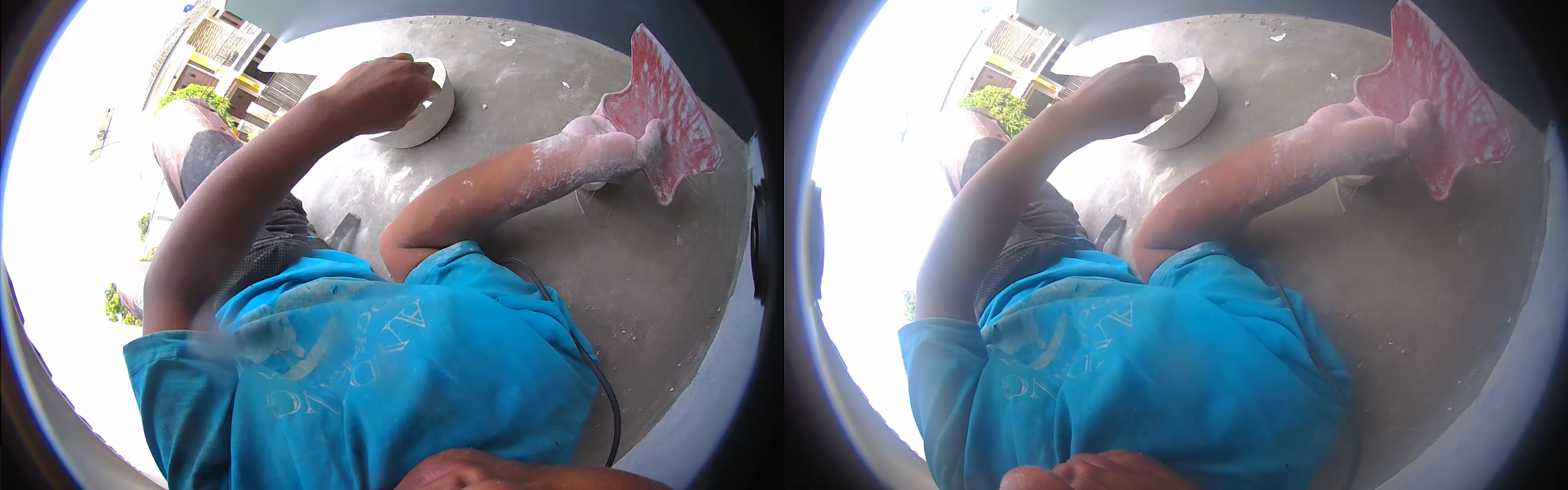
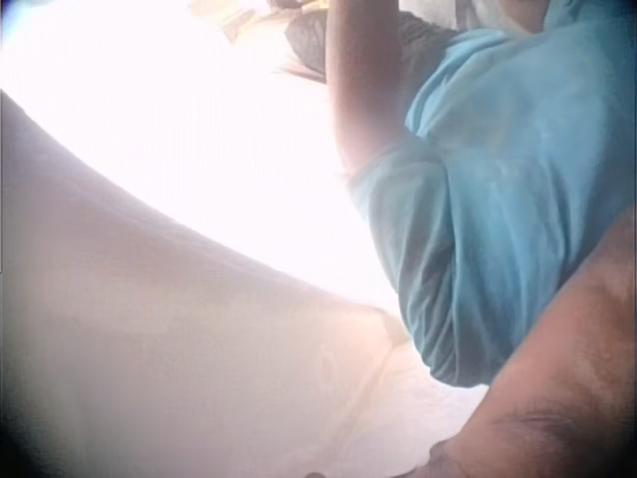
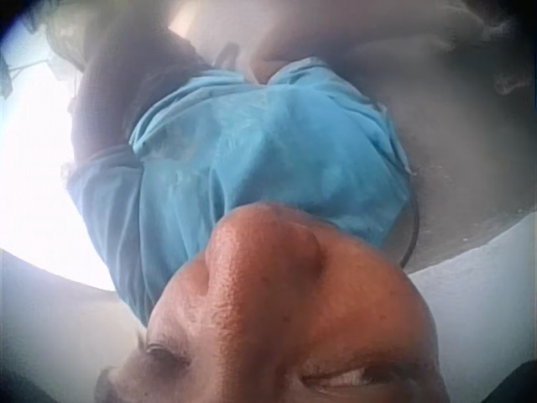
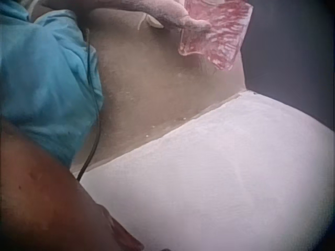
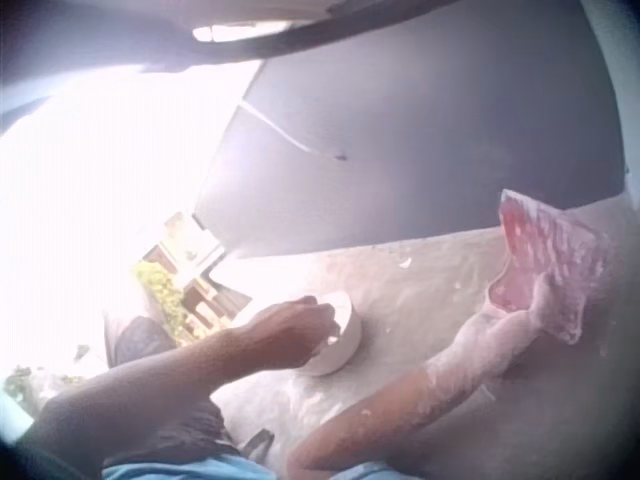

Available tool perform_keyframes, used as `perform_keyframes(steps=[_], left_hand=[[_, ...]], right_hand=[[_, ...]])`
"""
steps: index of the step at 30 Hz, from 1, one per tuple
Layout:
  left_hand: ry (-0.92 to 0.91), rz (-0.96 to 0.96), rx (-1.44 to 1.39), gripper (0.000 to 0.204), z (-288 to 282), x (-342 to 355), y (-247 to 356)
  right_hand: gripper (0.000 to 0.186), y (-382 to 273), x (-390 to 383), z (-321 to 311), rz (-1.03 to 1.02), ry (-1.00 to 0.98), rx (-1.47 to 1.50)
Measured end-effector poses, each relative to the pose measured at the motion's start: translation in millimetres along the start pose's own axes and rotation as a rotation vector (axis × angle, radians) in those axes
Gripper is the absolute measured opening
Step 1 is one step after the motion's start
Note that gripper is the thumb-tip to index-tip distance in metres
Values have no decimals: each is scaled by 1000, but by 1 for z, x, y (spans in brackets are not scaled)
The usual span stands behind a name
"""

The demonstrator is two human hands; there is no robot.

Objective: The person scoops white plaster from a bucket using a trowel and applies it to a ceiling surface with a hawk. They repeatedly smooth the plaster on the ceiling and transfer more material from the bucket to the hawk.

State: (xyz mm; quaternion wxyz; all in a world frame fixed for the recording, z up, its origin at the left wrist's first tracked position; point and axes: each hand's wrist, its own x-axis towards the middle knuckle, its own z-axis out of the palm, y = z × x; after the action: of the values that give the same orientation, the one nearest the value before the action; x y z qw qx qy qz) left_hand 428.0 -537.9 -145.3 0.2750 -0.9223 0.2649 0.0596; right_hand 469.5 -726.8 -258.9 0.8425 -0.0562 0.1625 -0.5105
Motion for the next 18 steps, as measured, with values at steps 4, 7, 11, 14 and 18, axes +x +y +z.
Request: perform_keyframes(steps=[4,7,11,14,18], left_hand=[[-220,-257,-84,25,-14,-18,-45],[-222,-306,61,31,1,-32,-62],[-113,-203,204,36,47,-39,-73],[-255,-355,-28,36,42,-36,-78],[-174,-428,-241,38,60,-54,-101]], right_hand=[[64,8,15,3,-39,-102,66],[64,4,9,13,-5,-63,76],[64,-1,7,18,39,-34,85],[64,-3,7,20,64,-19,89],[64,-6,6,23,94,-11,91]])
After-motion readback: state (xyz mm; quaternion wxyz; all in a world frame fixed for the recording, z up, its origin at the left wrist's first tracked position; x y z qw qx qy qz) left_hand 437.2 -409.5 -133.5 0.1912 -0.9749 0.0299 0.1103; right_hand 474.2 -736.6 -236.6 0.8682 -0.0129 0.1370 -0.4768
